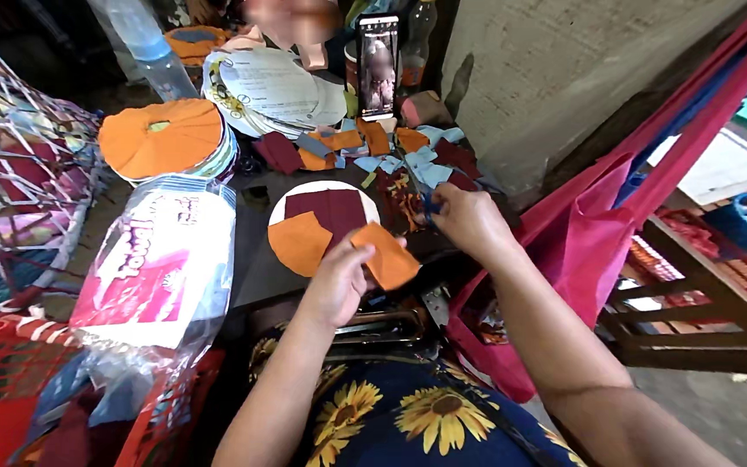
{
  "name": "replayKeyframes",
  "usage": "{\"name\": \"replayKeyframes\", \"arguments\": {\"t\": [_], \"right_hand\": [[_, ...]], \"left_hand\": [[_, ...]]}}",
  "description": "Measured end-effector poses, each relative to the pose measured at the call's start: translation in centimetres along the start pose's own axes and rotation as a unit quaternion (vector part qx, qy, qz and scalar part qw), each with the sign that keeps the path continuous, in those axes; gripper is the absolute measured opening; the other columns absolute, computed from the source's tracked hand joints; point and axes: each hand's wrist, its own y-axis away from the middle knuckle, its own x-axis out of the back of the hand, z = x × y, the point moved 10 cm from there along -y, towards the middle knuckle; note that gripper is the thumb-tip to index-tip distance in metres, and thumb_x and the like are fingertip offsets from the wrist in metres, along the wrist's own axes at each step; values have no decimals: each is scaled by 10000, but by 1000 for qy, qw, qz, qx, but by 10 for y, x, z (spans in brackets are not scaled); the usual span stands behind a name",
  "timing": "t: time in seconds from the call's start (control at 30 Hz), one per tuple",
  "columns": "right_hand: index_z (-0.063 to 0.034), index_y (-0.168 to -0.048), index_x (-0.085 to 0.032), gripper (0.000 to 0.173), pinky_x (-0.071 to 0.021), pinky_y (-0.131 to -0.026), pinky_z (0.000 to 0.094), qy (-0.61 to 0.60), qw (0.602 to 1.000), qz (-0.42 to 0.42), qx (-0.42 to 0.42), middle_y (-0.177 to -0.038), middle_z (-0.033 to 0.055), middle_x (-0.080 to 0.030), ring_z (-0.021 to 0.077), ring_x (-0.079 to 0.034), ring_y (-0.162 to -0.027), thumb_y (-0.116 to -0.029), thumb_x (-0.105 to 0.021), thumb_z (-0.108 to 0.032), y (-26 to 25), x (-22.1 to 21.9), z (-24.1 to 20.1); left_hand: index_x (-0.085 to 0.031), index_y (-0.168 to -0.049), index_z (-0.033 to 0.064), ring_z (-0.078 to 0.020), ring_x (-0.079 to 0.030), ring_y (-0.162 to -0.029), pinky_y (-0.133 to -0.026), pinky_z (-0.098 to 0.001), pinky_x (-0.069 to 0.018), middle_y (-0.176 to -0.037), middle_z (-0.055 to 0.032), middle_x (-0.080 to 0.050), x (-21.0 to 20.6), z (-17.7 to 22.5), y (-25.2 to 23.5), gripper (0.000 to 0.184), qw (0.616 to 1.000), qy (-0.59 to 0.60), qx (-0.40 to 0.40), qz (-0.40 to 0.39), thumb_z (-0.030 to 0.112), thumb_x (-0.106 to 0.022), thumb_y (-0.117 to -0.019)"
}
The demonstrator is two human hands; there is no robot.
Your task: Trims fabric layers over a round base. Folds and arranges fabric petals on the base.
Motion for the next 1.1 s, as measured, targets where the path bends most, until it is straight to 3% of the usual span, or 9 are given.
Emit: {"name": "replayKeyframes", "arguments": {"t": [0.17, 0.3, 0.4, 0.47, 0.6, 0.77, 0.83, 0.97, 1.1], "right_hand": [[65, -1129, -657, 236, -507, -861, 680, 88, 995, -47, 6, -1034, 313, -671, 512, -656, -1014, -979, -681, -116, -35, -10, -5], [85, -1082, -676, 230, -504, -865, 673, 98, 993, -70, 8, -1032, 315, -666, 496, -655, -999, -986, -674, -123, -42, -10, -6], [63, -1187, -697, 260, -481, -947, 673, 96, 992, -77, 29, -1148, 323, -660, 499, -640, -1086, -1018, -631, -124, -33, -10, -9], [26, -1259, -686, 290, -460, -941, 708, 88, 994, -32, 53, -1215, 325, -631, 524, -609, -1143, -1033, -599, -133, -18, -7, -22], [-16, -1150, -750, 210, -511, -891, 660, 48, 977, 38, 202, -1168, 258, -681, 486, -629, -1127, -990, -661, -120, 8, -28, -45], [35, -1095, -747, 204, -505, -884, 655, 53, 972, 118, 197, -1160, 288, -670, 517, -609, -1125, -1010, -597, -74, 9, -26, -39], [19, -1112, -747, 228, -516, -874, 611, 36, 953, 165, 252, -1150, 274, -675, 492, -624, -1087, -1013, -573, -90, 25, -23, -53], [-41, -1095, -764, 230, -542, -838, 503, 11, 885, 166, 434, -1082, 177, -721, 372, -673, -992, -974, -590, -129, 72, -54, -92], [-35, -1087, -744, 224, -536, -806, 466, 55, 850, 159, 499, -1111, 145, -728, 336, -682, -979, -922, -609, -103, 97, -88, -112]], "left_hand": [[-490, -1266, -52, -205, -721, -1003, -932, -383, -591, -1086, -128, -709, 6, -30, 34, 257, 1000, 4, 30, 4, 16, -345, -1065], [-507, -1259, -69, -208, -724, -998, -918, -373, -596, -1096, -136, -710, 20, -36, 45, 251, 999, 5, 33, 32, 18, -363, -1073], [-526, -1230, -73, -199, -722, -991, -907, -361, -595, -1079, -138, -711, 28, -40, 50, 234, 998, 9, 32, 54, 10, -377, -1071], [-522, -1260, -79, -191, -719, -977, -907, -358, -592, -1078, -141, -704, 32, -42, 51, 249, 997, 13, 32, 62, 6, -388, -1068], [-511, -1323, -74, -197, -713, -996, -909, -354, -587, -1119, -156, -695, 34, -46, 51, 300, 996, 27, 44, 68, 33, -364, -1085], [-477, -1393, -54, -222, -696, -1044, -915, -368, -570, -1199, -179, -677, 38, -42, 53, 400, 995, 60, 37, 70, 35, -277, -1059], [-490, -1375, -46, -211, -702, -1028, -904, -361, -576, -1185, -169, -684, 42, -33, 56, 382, 994, 61, 14, 89, 31, -286, -1062], [-516, -1315, -5, -206, -713, -1017, -905, -359, -580, -1161, -146, -706, 60, -9, 66, 328, 987, 43, -70, 141, 48, -306, -1068], [-478, -1330, 31, -177, -707, -1017, -895, -347, -580, -1192, -117, -690, 76, 10, 76, 300, 976, 17, -116, 184, 42, -339, -1065]]}}
